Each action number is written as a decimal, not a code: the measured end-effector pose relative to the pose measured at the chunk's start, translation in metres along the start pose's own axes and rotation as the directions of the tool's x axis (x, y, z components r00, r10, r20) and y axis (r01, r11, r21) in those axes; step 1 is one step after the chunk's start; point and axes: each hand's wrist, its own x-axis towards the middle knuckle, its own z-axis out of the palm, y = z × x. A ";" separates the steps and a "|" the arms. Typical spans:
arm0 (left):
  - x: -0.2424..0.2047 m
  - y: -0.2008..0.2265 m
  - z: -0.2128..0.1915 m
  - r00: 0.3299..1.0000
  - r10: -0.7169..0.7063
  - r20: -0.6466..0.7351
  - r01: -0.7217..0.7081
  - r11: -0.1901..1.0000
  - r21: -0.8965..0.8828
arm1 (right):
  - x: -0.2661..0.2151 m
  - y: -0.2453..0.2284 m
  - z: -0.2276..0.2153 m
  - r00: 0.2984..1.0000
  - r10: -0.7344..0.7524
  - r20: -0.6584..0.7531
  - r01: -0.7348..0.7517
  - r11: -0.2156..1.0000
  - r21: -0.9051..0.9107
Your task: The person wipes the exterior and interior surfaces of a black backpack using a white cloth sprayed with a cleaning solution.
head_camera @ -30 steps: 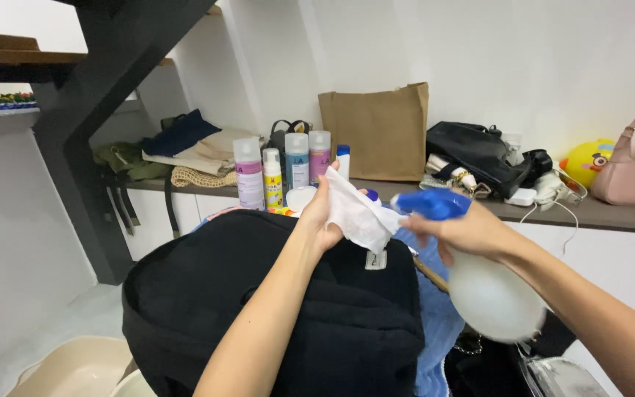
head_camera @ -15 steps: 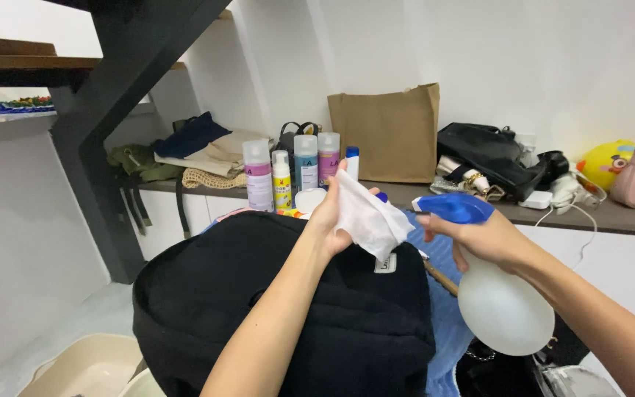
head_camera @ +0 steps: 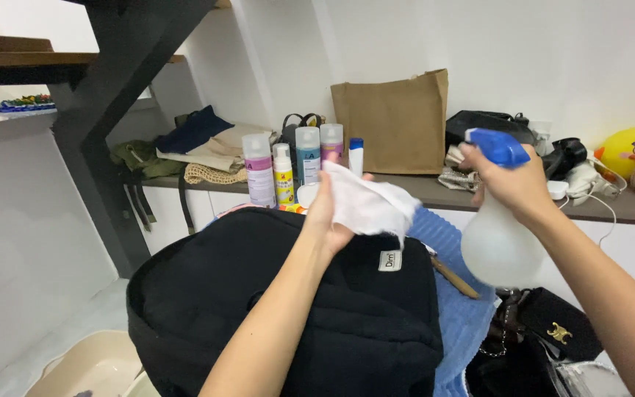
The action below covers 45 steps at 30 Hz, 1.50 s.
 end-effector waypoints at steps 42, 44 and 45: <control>-0.110 0.093 0.064 0.820 0.507 0.266 -0.008 -0.454 0.891 | -0.097 -0.085 0.085 0.841 0.313 0.441 -0.535 0.600 0.595; -0.144 0.097 0.063 0.779 0.431 0.456 -0.142 -0.588 0.797 | -0.116 -0.115 0.103 0.802 0.328 0.499 -0.592 0.539 0.599; -0.163 0.098 0.061 0.710 0.323 0.626 -0.267 -0.700 0.663 | -0.128 -0.129 0.113 0.762 0.338 0.552 -0.645 0.476 0.598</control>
